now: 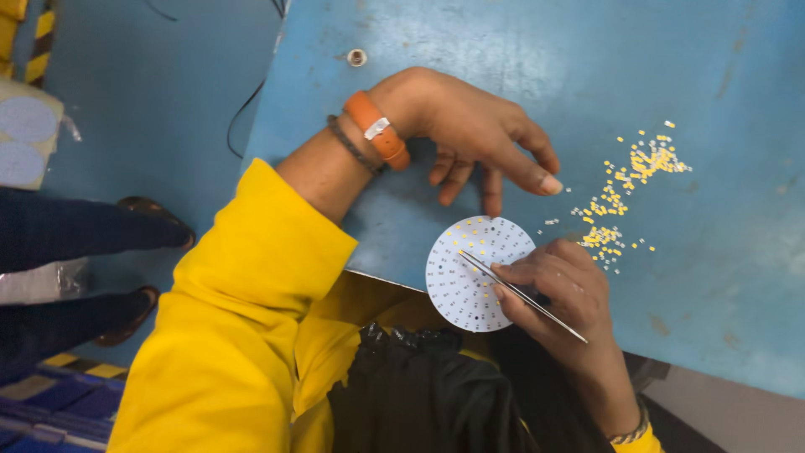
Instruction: The person uses tweezers to pick up small yellow LED components from a blue work surface and places them into designated spots on a circular LED board. The person repeats this action continuously, filling the board with LEDs.
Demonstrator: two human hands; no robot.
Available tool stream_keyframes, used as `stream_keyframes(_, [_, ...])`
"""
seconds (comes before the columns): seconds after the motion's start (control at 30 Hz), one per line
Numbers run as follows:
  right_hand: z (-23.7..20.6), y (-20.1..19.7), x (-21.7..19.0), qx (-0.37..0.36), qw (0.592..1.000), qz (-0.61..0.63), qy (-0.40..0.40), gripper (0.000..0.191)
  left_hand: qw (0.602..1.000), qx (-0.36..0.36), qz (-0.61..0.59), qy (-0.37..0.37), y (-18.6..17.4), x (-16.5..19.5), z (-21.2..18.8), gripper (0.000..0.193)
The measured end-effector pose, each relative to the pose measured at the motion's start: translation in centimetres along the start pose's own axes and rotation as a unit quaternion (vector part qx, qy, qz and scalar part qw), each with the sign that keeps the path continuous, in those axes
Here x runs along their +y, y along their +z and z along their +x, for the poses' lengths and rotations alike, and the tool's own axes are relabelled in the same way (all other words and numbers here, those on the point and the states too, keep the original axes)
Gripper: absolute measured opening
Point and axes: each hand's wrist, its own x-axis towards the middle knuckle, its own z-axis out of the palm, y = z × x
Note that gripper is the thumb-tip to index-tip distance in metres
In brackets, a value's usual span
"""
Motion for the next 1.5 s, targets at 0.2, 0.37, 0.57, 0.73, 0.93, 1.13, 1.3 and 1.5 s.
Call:
stream_keyframes(0.2, [0.9,0.4,-0.6,-0.017,1.000,-0.015,-0.007,0.025,1.000,0.003,0.003,0.010,-0.1,-0.3,0.3,0.090])
stream_keyframes(0.37, [1.1,0.5,-0.7,-0.030,0.999,-0.020,-0.007,0.025,1.000,0.014,0.009,0.019,0.0,-0.5,0.3,0.090])
stream_keyframes(0.57, [0.0,0.4,-0.2,-0.001,1.000,0.021,0.000,0.024,1.000,0.006,0.002,0.009,0.0,-0.3,0.1,0.090])
stream_keyframes(0.73, [-3.8,-1.3,0.9,0.102,0.981,0.068,0.149,0.017,1.000,-0.013,-0.010,-0.004,0.0,0.0,-0.3,0.088])
stream_keyframes(0.93, [-7.7,-3.7,2.9,0.135,0.969,0.039,0.202,0.011,1.000,0.004,-0.002,-0.018,0.4,0.3,-0.6,0.087])
stream_keyframes(1.13, [-7.9,-4.2,3.4,0.093,0.989,0.055,0.104,0.016,1.000,0.006,0.006,-0.028,0.6,0.3,-0.5,0.089])
stream_keyframes(1.3, [-7.6,-4.1,3.1,0.068,0.992,0.041,0.095,0.017,1.000,0.009,0.007,-0.019,0.6,0.0,-0.4,0.086])
stream_keyframes(1.5, [-7.6,-4.2,3.2,0.055,0.994,0.042,0.087,0.021,0.999,0.028,0.026,-0.023,0.7,0.0,-0.2,0.085])
